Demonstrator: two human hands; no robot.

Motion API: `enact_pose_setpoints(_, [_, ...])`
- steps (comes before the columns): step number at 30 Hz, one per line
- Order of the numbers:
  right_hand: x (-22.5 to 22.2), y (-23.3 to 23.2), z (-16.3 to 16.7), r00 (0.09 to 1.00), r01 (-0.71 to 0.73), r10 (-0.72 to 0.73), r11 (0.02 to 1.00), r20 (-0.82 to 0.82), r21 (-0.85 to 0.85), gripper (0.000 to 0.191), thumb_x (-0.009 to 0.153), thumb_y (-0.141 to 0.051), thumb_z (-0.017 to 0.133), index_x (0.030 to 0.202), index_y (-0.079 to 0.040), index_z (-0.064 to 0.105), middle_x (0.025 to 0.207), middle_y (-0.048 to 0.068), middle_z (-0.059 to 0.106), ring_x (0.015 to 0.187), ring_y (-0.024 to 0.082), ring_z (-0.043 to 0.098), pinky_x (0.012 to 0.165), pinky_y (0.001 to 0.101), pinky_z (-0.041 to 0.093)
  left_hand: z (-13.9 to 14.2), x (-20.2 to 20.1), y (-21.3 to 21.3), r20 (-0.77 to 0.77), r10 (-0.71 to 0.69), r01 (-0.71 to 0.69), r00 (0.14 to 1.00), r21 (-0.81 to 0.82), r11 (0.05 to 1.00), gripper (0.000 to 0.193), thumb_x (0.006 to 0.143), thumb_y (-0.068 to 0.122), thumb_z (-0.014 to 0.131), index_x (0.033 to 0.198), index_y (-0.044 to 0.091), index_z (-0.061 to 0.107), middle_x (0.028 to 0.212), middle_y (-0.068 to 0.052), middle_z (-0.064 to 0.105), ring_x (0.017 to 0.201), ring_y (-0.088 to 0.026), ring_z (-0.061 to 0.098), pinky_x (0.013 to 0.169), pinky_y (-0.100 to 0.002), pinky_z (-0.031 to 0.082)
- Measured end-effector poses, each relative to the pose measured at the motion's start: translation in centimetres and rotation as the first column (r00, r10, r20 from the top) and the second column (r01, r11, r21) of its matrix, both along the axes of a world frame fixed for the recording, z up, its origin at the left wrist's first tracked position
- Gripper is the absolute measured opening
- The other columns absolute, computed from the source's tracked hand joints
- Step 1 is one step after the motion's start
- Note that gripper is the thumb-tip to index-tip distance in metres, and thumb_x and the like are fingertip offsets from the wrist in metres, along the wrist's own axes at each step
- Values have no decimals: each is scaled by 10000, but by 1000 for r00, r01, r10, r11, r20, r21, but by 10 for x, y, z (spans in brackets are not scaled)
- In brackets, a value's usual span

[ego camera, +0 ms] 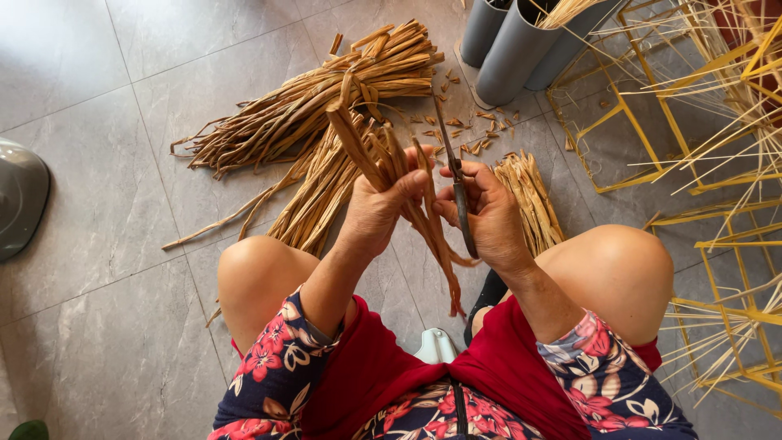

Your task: The person sits on the floor and uses shears to trim the ends of dried plant stems. They repeatedly pick up bundles, cut the tips, and place the trimmed pieces aside.

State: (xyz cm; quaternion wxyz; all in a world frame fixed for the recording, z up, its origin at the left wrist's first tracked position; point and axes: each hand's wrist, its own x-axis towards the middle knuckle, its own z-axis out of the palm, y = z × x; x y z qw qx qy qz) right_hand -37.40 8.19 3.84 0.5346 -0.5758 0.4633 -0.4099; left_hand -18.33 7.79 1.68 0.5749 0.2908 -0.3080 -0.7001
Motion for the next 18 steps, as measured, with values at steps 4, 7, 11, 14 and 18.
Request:
enact_pose_setpoints(4, [2,-2,-2,998,23,-24,999,-51,-27,461,910,-38,777,1339,-67,611,981,25,715,878,61,668,774,203,559,-14,-6,1,167,-37,35,985,13,999,313,983,233,714,1229,40,716,847,1,653,741,-95,605,604,-256,511])
enact_pose_setpoints(7, [4,-2,-1,982,131,-160,960,-100,-247,504,908,-18,793,1346,-41,545,1024,47,718,931,85,687,833,213,565,-26,-15,-4,304,35,-15,952,-68,998,279,1043,249,683,1220,36,712,923,-3,668,798,-90,588,684,-247,505])
enact_pose_setpoints(11, [4,-2,7,972,64,-21,983,235,-175,451,969,8,758,1353,-38,527,1121,74,710,960,102,659,849,239,557,-31,-28,1,514,63,17,856,-151,988,233,1056,231,624,1229,75,612,968,-14,706,885,-103,682,767,-269,584])
enact_pose_setpoints(14, [6,-1,12,944,40,6,990,330,-135,452,949,9,758,1326,-50,516,1133,71,707,924,102,671,808,249,581,-24,-38,10,764,-22,81,644,-39,996,243,1056,244,600,1236,90,548,898,-62,737,826,-136,737,728,-303,580])
enact_pose_setpoints(18, [5,-6,16,950,66,-29,992,312,-110,404,971,7,751,1314,-46,543,1118,67,689,1030,99,691,914,243,598,-10,-39,12,829,-45,161,558,-55,985,443,951,257,729,1256,60,477,894,-75,673,831,-154,702,712,-319,538])
